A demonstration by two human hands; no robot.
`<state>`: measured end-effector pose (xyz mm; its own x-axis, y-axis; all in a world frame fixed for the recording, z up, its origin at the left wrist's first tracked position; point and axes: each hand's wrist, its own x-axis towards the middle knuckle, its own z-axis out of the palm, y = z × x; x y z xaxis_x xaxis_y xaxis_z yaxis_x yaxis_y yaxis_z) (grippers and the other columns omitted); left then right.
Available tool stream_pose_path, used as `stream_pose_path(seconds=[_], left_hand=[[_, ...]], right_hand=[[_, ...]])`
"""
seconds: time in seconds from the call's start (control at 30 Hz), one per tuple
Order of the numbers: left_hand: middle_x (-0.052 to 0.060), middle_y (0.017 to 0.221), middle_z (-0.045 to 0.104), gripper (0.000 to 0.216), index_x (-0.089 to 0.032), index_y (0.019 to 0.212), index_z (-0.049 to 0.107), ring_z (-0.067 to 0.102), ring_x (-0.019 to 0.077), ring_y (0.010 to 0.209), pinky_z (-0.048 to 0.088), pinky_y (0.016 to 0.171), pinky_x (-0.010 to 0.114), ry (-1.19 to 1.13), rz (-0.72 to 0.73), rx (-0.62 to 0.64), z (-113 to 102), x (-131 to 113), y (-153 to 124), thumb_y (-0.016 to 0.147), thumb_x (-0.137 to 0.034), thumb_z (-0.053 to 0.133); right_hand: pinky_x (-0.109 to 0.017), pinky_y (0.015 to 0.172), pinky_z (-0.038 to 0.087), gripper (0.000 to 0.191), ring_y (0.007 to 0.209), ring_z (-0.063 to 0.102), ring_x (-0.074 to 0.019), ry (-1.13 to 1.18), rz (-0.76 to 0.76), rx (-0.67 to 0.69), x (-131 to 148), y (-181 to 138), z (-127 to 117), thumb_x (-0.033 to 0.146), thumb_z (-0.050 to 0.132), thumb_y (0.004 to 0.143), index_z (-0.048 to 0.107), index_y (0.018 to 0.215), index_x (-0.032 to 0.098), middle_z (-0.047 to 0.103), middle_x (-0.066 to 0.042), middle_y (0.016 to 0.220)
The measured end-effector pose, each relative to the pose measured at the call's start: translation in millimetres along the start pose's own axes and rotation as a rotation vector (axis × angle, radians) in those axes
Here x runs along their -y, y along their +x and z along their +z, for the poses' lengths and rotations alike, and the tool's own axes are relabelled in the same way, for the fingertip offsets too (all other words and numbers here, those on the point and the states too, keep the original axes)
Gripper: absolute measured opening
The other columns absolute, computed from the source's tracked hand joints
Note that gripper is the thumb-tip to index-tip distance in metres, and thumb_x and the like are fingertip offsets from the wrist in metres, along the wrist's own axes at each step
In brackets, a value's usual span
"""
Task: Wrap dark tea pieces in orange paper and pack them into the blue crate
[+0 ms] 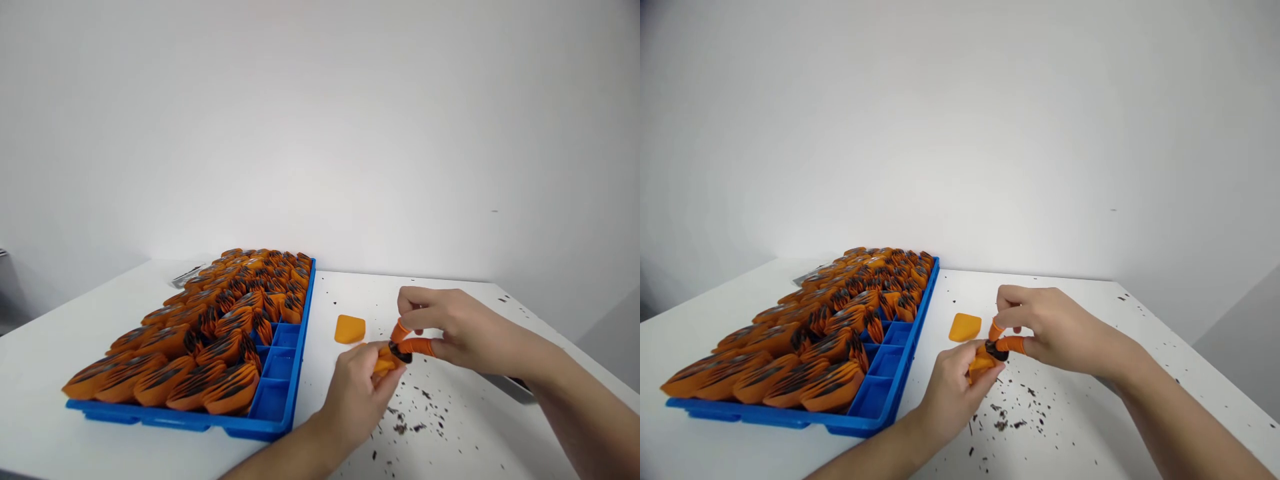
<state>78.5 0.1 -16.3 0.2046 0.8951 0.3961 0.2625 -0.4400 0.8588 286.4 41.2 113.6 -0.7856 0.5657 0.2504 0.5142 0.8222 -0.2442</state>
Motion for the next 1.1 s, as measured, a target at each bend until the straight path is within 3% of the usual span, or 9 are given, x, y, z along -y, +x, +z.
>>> stream_pose_path(seconds=[0.13,0.37,0.5,0.63,0.87,1.0,1.1], left_hand=[[0.007,0.085,0.077,0.017,-0.017,0.093,0.077,0.071,0.023,0.077,0.053,0.066,0.029,-0.065,-0.091,0.016,2.5,-2.6,1.8,0.095,-0.034,0.074],[0.008,0.09,0.079,0.018,-0.017,0.104,0.08,0.073,0.021,0.078,0.057,0.068,0.027,-0.157,-0.057,-0.032,-0.3,-4.6,1.5,0.095,-0.03,0.073],[0.008,0.094,0.079,0.021,-0.018,0.108,0.081,0.073,0.0224,0.082,0.059,0.07,0.029,-0.115,-0.037,-0.032,1.0,-2.8,0.1,0.095,-0.032,0.073],[0.008,0.094,0.08,0.022,-0.019,0.112,0.08,0.074,0.0238,0.083,0.058,0.076,0.032,-0.041,-0.038,-0.012,3.2,3.0,-0.9,0.097,-0.033,0.071],[0.008,0.085,0.077,0.019,-0.018,0.097,0.077,0.07,0.0224,0.075,0.055,0.067,0.032,0.066,0.01,-0.019,2.1,3.1,-0.1,0.1,-0.032,0.064],[0.009,0.099,0.081,0.02,-0.019,0.111,0.079,0.076,0.0238,0.086,0.062,0.078,0.033,-0.065,-0.035,-0.039,2.5,3.7,0.8,0.1,-0.031,0.067],[0.01,0.098,0.081,0.02,-0.018,0.109,0.079,0.076,0.0244,0.085,0.062,0.077,0.034,-0.076,-0.062,-0.044,3.6,6.3,1.4,0.099,-0.031,0.068]], right_hand=[[-0.025,0.056,0.037,0.021,0.066,0.055,-0.0119,0.051,-0.017,0.007,1.3,2.0,5.9,0.02,0.059,0.101,0.071,0.084,0.023,0.063,-0.002,0.088],[-0.027,0.062,0.048,0.009,0.081,0.064,-0.0158,0.238,0.035,-0.014,-6.4,-0.3,8.2,0.026,0.067,0.101,0.076,0.097,0.024,0.065,-0.004,0.096],[-0.028,0.064,0.05,0.016,0.082,0.064,-0.0159,0.313,0.081,0.011,-12.2,4.0,10.3,0.037,0.069,0.103,0.077,0.096,0.024,0.064,-0.004,0.095],[-0.029,0.067,0.05,0.024,0.082,0.065,-0.0166,0.314,0.159,0.029,-11.8,14.6,18.1,0.047,0.079,0.095,0.075,0.088,0.024,0.066,-0.002,0.094],[-0.028,0.071,0.049,0.011,0.081,0.067,-0.0147,0.321,0.171,0.114,-7.8,19.7,21.0,0.032,0.077,0.095,0.073,0.088,0.024,0.072,0.001,0.092],[-0.028,0.068,0.048,0.021,0.077,0.064,-0.0142,0.305,0.187,0.087,-6.3,19.2,21.4,0.034,0.077,0.095,0.068,0.08,0.022,0.071,0.001,0.085],[-0.027,0.065,0.044,0.024,0.074,0.06,-0.0138,0.195,0.194,0.064,-3.4,20.5,26.3,0.029,0.078,0.093,0.063,0.075,0.021,0.07,0.002,0.08]])
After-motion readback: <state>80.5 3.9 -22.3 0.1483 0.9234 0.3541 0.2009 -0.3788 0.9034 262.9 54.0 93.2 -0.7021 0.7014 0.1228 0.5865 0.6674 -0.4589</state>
